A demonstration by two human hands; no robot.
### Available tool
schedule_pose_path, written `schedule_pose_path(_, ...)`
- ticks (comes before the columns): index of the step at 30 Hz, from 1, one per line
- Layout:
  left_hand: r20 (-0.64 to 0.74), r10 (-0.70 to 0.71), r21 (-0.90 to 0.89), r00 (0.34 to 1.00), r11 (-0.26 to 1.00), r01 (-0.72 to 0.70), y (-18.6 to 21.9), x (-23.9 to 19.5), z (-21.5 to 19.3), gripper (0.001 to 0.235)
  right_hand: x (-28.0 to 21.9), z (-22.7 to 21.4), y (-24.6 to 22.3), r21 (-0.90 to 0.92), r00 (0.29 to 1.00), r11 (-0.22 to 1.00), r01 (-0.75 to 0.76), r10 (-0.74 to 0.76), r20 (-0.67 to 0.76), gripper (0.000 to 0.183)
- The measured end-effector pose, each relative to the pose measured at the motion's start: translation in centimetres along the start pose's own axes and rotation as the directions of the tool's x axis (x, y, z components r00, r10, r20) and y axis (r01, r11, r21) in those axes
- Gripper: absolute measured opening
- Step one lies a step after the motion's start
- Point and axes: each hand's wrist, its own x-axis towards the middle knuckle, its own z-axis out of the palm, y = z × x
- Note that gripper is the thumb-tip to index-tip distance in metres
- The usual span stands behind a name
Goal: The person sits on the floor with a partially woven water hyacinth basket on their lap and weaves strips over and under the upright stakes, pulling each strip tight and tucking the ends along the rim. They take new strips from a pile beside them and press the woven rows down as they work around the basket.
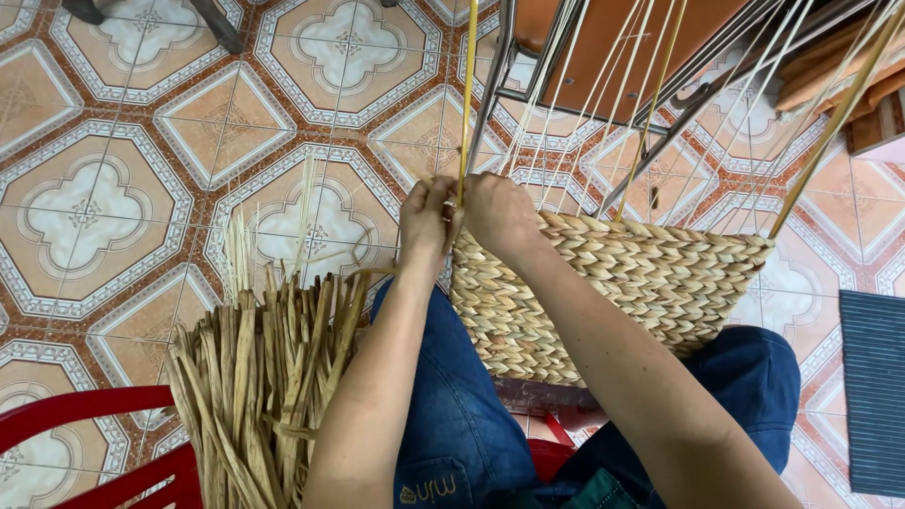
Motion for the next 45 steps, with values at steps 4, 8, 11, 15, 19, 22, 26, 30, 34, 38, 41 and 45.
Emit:
schedule_pose_path(4, -0.003, -0.040, -0.417, 0.999, 0.908, 0.035, 0.2, -1.4, -1.2, 0.016, -4.1, -2.5, 3.0, 0.469, 0.998, 0.881, 0.064, -0.050, -0.042, 0.026)
schedule_pose_path(8, -0.005, 0.042, -0.554, 0.999, 0.832, -0.038, 2.7, -4.0, -2.2, 0.015, -11.2, -4.2, 10.8, 0.711, 0.832, 0.626, 0.319, 0.173, -0.526, 0.029)
schedule_pose_path(11, -0.056, -0.005, -0.351, 0.998, 0.936, -0.015, 4.3, -5.3, -2.5, 0.023, -16.7, -2.5, 19.3, 0.643, 0.575, 0.683, 0.346, 0.387, -0.721, 0.022)
schedule_pose_path(15, 0.113, -0.035, 0.182, 0.993, 0.983, 0.014, 2.9, -5.7, -3.2, 0.040, -22.1, 1.5, 27.6, 0.566, 0.425, 0.824, 0.012, 0.508, -0.749, 0.030)
schedule_pose_path(19, 0.199, 0.018, 0.302, 0.980, 0.950, -0.078, -0.1, -5.7, -2.4, 0.034, -23.3, 3.4, 28.6, 0.956, 0.638, 0.283, 0.073, 0.724, -0.263, 0.039)
schedule_pose_path(22, 0.138, 0.098, 0.292, 0.986, 0.947, -0.135, -0.4, -5.9, -1.2, 0.034, -23.1, 4.1, 29.1, 0.942, 0.732, 0.289, 0.171, 0.603, -0.318, 0.046)
schedule_pose_path(26, 0.114, 0.106, 0.183, 0.988, 0.975, -0.126, -0.9, -6.1, -0.7, 0.035, -23.2, 3.6, 27.9, 0.947, 0.729, 0.240, 0.211, 0.606, -0.317, 0.045)
schedule_pose_path(30, 0.056, 0.121, 0.178, 0.991, 0.976, -0.129, -1.3, -6.5, -0.3, 0.033, -25.4, 3.1, 22.7, 0.712, 0.552, 0.700, 0.053, 0.574, -0.605, 0.033)
schedule_pose_path(34, 0.064, 0.164, 0.165, 0.984, 0.971, -0.173, -2.1, -5.9, -0.8, 0.032, -30.3, 11.4, 20.2, 0.920, 0.828, 0.389, -0.032, 0.526, -0.194, 0.020)
schedule_pose_path(38, 0.055, 0.160, 0.099, 0.986, 0.981, -0.165, -2.9, -5.1, -1.1, 0.029, -32.6, 20.9, 21.3, 0.604, 0.741, 0.440, -0.665, 0.284, 0.609, 0.033)
schedule_pose_path(41, 0.027, 0.156, 0.115, 0.987, 0.981, -0.158, -2.8, -5.4, -1.1, 0.027, -32.4, 27.9, 23.0, 0.573, 0.578, 0.136, -0.808, 0.367, 0.729, 0.036)
schedule_pose_path(45, 0.045, 0.147, 0.089, 0.988, 0.985, -0.151, -2.4, -5.3, -1.0, 0.027, -31.2, 34.8, 25.2, 0.579, 0.503, -0.499, -0.645, 0.293, 0.813, 0.039)
